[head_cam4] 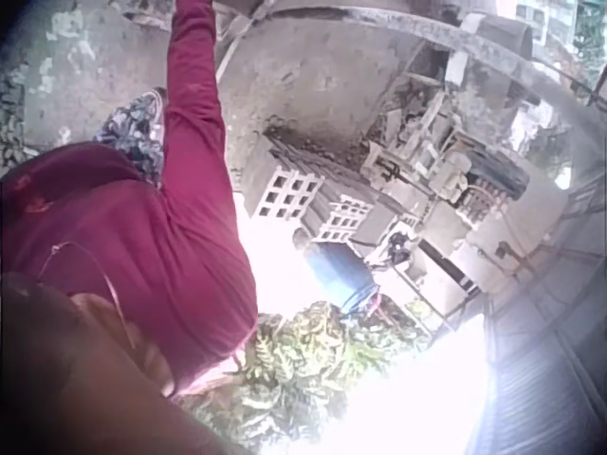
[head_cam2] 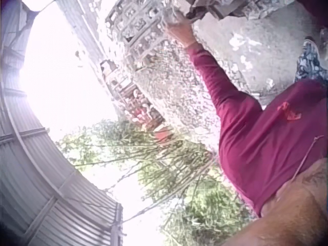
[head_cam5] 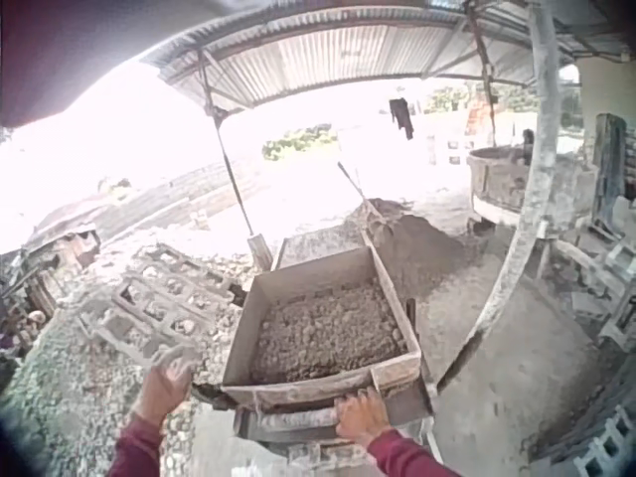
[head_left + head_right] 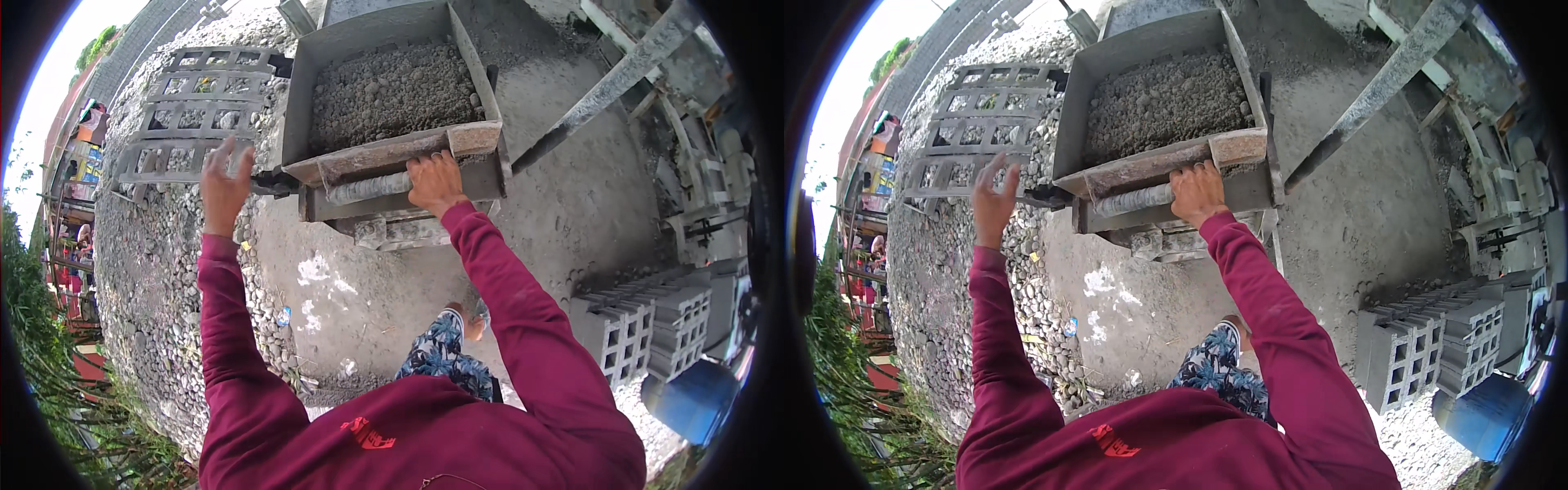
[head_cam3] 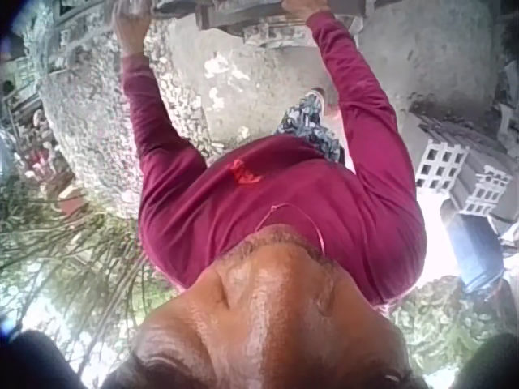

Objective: The person operates a concrete block machine by pulling levers to vibrate the mold and lift the frame, then uses a shovel to fill the hopper with a sand and gravel mixture.

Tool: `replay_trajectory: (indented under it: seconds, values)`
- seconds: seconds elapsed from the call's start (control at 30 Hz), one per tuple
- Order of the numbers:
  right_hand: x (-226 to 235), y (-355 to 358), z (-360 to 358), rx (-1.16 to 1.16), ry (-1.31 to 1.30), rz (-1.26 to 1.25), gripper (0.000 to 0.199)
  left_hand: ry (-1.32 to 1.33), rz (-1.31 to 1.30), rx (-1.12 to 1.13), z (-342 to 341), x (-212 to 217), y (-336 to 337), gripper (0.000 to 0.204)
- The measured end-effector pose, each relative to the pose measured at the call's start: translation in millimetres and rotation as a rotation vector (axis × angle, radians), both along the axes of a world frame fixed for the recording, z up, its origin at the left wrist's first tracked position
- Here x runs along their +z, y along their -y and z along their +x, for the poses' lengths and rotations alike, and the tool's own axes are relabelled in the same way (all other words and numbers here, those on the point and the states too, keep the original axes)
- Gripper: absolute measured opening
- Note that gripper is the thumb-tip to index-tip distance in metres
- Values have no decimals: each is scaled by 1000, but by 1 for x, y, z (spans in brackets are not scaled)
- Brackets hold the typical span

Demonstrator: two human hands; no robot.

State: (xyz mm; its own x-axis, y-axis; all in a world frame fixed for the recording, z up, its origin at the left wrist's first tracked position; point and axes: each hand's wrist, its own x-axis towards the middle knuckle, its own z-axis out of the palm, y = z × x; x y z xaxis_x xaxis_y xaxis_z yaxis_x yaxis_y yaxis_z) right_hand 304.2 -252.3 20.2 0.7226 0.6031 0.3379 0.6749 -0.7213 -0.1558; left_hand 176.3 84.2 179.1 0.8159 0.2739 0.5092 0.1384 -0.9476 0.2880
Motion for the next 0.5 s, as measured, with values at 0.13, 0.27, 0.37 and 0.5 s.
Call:
replay_trajectory:
  seconds: [0.13, 0.27, 0.37, 0.5]
  values:
    - [39, -18, -1, -31, -238, -160, 19, -61, 144, -262, 36, -75, 67, 71]
    - [44, -13, -15, -17, -227, -8, 27, -27, 129, -163, 66, -84, 68, 47]
    - [20, -2, -54, 17, -265, 36, 34, 0, 71, -252, 28, -101, 72, 42]
    - [3, -5, -27, 37, -35, 28, 40, 20, 112, -255, 57, -107, 66, 43]
